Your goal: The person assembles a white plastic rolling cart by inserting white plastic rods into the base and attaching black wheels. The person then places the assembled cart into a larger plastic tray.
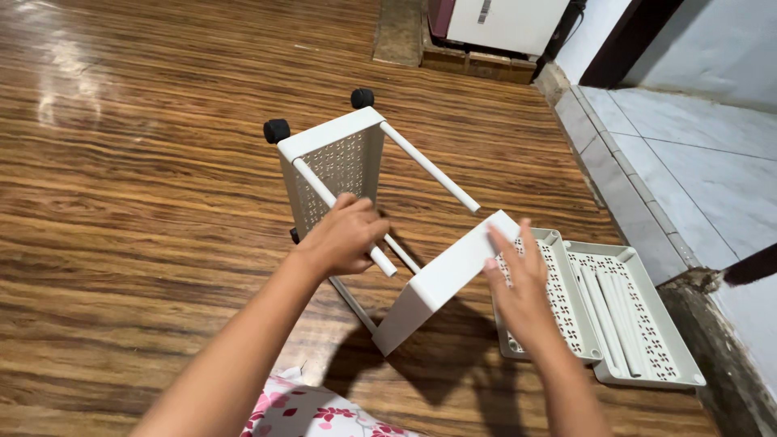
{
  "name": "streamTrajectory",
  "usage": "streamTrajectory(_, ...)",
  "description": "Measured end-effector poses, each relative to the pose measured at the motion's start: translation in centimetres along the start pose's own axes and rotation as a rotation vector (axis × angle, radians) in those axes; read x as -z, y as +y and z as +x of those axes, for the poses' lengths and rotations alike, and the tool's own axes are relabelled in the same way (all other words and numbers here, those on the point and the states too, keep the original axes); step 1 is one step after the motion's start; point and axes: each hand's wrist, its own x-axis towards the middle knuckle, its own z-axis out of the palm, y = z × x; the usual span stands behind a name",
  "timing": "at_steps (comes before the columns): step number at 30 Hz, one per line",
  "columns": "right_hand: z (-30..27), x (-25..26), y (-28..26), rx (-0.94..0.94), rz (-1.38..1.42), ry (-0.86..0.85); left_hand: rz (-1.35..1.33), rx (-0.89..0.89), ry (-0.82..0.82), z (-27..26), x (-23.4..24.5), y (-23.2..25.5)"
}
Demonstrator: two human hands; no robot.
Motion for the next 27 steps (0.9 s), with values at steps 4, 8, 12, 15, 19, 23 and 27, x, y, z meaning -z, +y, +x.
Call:
streamTrajectory(4, -1.2, 0.0, 7.3, -0.22, 0.14, 0.119, -0.104, 0.475, 0.427, -3.5, -5.4, 0.1)
streamTrajectory(8, -5.2, -7.6, 15.3, -0.933, 0.478, -0.036, -0.507, 1.082, 0.583, -9.2, -16.9, 1.9)
streamTrajectory(12, -11.8, -19.5, 15.3, -0.741, 0.226, -0.435, -0.049, 0.696, -0.496, -12.9, -25.3, 7.5)
streamTrajectory(15, -14.5, -23.9, 10.6, -0.761, 0.098, -0.927, -0.042, 0.669, -0.412, -13.4, -27.0, 8.5)
streamTrajectory(19, -13.3, -24.5, 4.5, -0.353, 0.256, -0.307, -0.004, 0.588, -0.467, -12.3, -27.5, 6.6)
streamTrajectory(23, -9.9, -21.9, 1.3, -0.573, 0.143, -0.273, -0.121, 0.457, -0.181, -13.3, -26.9, 4.7)
streamTrajectory(27, -4.4, -18.9, 1.9, -0.605, 0.568, -0.085, -0.032, 0.296, -0.346, -14.6, -26.1, 2.6)
